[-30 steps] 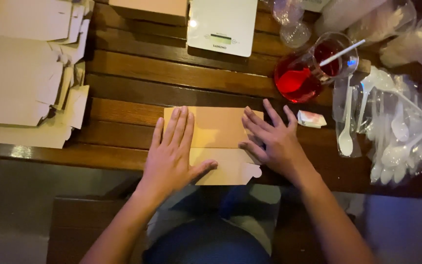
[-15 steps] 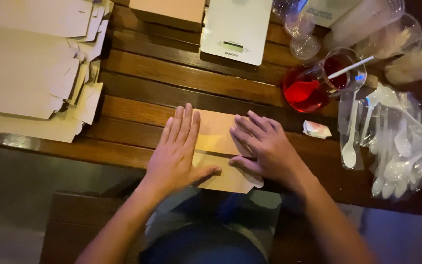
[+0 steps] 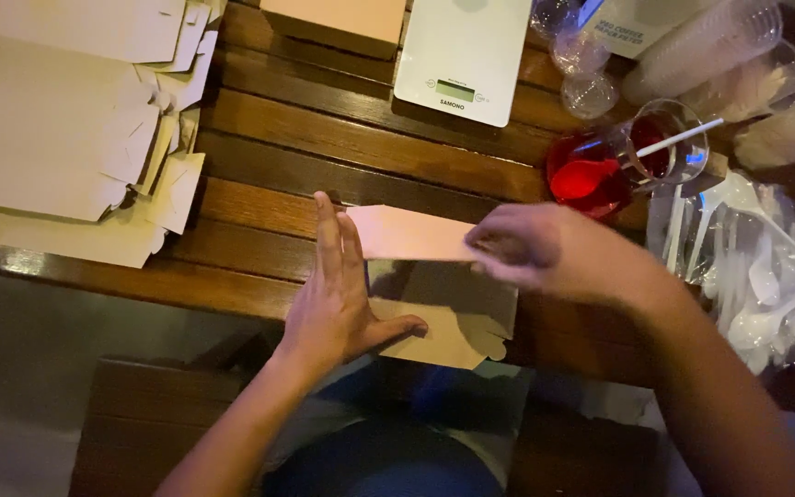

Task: Assembling small cardboard boxes by folding along pre-scored lines and tucking in tabs.

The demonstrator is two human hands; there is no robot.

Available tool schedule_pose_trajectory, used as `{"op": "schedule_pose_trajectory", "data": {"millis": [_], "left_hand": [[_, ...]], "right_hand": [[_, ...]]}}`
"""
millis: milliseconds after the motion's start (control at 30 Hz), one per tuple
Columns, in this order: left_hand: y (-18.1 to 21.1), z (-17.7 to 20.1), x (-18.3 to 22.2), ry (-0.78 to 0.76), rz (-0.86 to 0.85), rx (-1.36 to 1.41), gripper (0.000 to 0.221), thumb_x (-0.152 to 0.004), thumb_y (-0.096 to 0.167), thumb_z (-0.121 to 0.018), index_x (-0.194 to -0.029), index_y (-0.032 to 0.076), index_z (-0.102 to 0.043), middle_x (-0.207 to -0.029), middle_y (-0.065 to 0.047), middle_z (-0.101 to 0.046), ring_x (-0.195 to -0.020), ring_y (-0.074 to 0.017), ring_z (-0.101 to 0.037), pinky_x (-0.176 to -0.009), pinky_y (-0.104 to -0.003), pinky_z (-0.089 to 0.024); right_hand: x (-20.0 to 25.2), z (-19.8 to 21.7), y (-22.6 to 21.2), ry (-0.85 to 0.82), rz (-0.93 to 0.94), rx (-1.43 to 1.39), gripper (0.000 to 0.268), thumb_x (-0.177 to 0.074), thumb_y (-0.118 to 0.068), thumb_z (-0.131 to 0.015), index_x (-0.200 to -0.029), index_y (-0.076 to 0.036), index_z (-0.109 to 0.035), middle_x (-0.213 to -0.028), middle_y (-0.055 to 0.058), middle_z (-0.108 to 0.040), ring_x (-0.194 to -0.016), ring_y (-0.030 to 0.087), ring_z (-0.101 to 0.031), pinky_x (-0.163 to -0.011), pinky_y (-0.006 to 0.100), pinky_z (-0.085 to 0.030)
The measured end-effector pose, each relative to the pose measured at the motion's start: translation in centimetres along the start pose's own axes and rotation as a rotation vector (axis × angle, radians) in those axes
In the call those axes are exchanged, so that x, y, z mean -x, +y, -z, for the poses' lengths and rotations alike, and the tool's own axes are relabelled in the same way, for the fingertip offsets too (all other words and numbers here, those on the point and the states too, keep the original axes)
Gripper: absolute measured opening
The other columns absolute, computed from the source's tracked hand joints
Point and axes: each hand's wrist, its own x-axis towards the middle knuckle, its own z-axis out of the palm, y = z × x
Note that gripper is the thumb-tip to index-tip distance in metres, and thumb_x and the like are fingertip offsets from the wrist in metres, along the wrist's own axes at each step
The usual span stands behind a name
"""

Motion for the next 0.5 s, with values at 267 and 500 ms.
{"op": "schedule_pose_trajectory", "data": {"millis": [267,500], "left_hand": [[0.6,0.8,-0.7,-0.053,-0.032,0.011,0.155,-0.063,0.063,-0.094,-0.162,0.000,0.007,-0.166,-0.039,0.003,-0.150,-0.0601,-0.024,-0.118,-0.062,-0.034],[0.3,0.9,-0.8,-0.055,-0.101,-0.090,0.141,-0.065,0.070,-0.089,-0.161,-0.006,-0.018,-0.164,-0.032,-0.027,-0.149,-0.0517,-0.032,-0.122,-0.056,-0.029]], "right_hand": [[-5.1,-0.2,5.5,0.323,-0.006,0.347,0.034,-0.094,-0.023,-0.067,-0.127,-0.014,-0.067,-0.104,0.010,-0.073,-0.084,0.031,-0.074,-0.078,0.044,-0.062],[-7.3,-4.4,6.7,0.530,0.159,0.744,0.034,-0.093,-0.039,-0.070,-0.121,-0.022,-0.061,-0.110,0.004,-0.064,-0.097,0.026,-0.072,-0.079,0.038,-0.057]]}}
